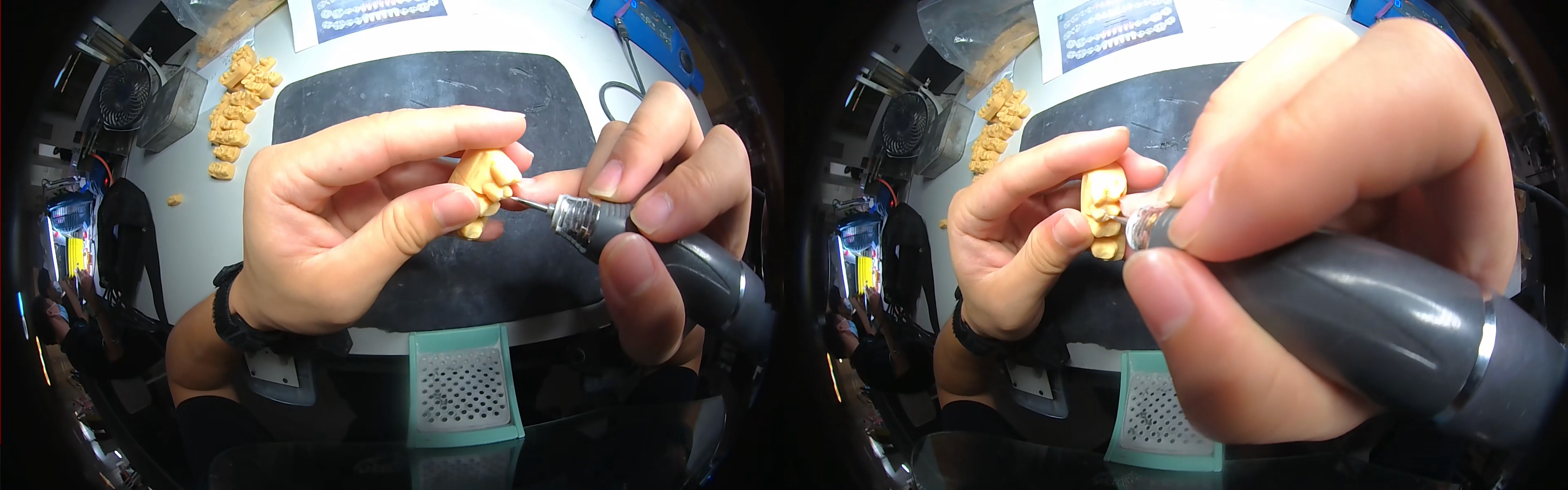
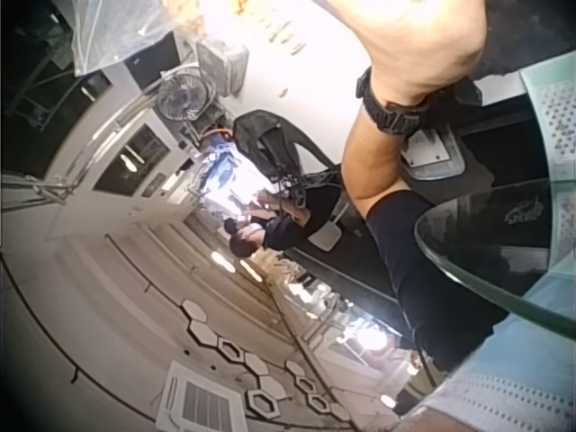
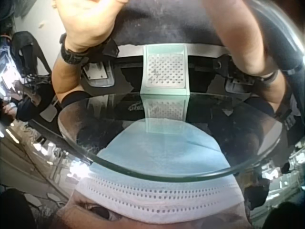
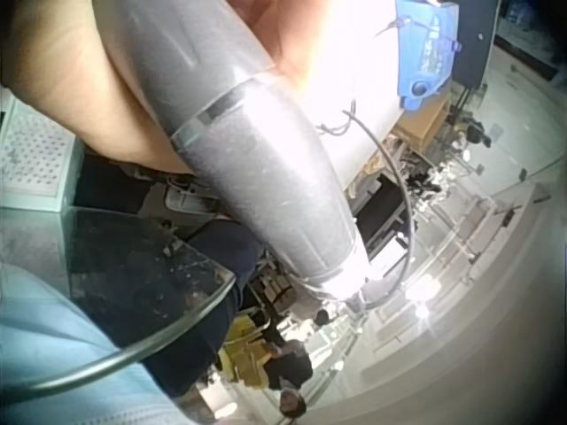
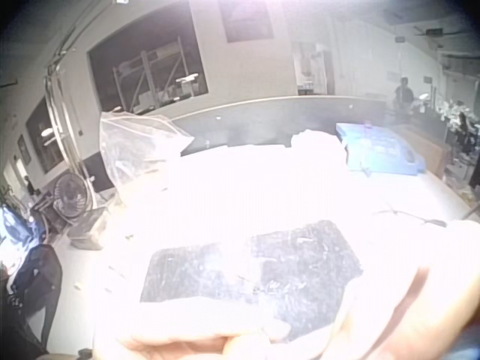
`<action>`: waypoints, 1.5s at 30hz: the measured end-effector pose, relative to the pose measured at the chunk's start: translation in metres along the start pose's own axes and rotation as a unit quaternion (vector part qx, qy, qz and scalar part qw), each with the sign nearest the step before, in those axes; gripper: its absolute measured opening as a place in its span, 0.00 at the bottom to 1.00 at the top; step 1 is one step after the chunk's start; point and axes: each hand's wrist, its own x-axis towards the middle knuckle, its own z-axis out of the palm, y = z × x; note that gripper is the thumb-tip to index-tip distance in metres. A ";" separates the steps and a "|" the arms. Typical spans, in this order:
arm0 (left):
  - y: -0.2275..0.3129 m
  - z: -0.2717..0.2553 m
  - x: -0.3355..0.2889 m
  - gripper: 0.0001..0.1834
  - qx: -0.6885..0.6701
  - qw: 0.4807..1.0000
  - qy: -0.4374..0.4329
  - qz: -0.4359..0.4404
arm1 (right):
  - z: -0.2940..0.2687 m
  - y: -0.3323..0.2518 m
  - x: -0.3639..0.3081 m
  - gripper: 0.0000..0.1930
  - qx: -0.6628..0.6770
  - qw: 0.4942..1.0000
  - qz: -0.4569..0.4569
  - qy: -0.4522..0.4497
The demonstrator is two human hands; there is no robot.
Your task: Trimming or polishing a dental arch model using a rotary tool.
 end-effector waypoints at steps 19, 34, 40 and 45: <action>0.001 -0.003 0.001 0.22 0.020 1.000 -0.022 0.008 | -0.003 0.000 0.002 0.12 -0.014 1.000 -0.008 -0.006; -0.003 -0.007 0.001 0.23 0.047 0.997 -0.037 0.043 | -0.005 0.002 0.002 0.12 -0.016 1.000 -0.009 -0.022; -0.004 -0.010 0.002 0.23 0.056 0.996 -0.051 0.055 | -0.002 0.002 0.001 0.12 0.001 1.000 -0.011 0.000; -0.005 -0.010 0.002 0.23 0.055 0.995 -0.049 0.060 | -0.001 0.000 0.002 0.12 -0.007 1.000 0.004 0.000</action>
